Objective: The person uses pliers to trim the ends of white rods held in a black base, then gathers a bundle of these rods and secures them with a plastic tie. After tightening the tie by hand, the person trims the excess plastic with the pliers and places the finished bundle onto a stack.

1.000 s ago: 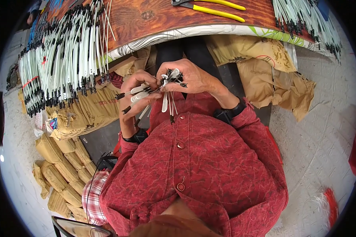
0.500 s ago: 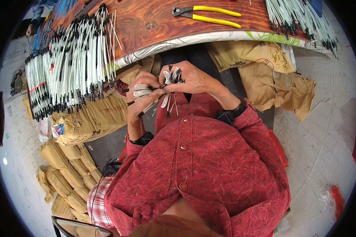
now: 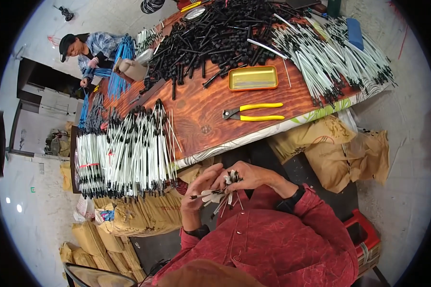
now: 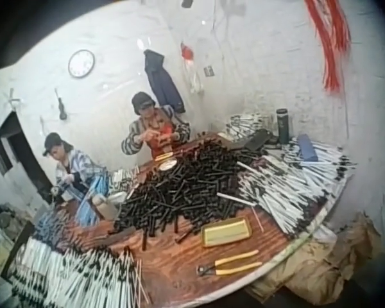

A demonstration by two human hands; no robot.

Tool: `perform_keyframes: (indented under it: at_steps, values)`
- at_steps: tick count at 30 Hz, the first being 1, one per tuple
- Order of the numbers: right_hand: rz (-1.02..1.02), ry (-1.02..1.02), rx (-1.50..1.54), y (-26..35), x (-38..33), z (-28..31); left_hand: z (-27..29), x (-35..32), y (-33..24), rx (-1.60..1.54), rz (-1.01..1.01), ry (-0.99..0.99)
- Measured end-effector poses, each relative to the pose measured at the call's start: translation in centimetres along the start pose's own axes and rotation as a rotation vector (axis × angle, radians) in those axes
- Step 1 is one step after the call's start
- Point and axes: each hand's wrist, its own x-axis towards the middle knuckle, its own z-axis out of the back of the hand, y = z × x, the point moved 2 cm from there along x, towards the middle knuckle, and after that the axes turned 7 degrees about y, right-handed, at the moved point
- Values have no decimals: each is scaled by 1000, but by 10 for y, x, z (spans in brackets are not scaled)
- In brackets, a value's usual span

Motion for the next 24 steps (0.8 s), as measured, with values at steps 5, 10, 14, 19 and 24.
perform_keyframes:
  at_steps: [5, 10, 14, 19, 24]
  values:
    - [91, 40, 40, -5, -5, 20, 13, 35, -13, 138, 142, -218]
    - [51, 29, 120, -6, -15, 42, 14, 122, -57, 983, 49, -328]
    - [51, 38, 147, 0, -20, 49, 16, 203, -72, 1461, -216, -397]
    - [56, -30, 181, 7, -29, 57, 89, 232, -48, 1757, -290, -313]
    - [49, -92, 193, -3, -38, 62, 82, 210, -36, 1599, -73, -480]
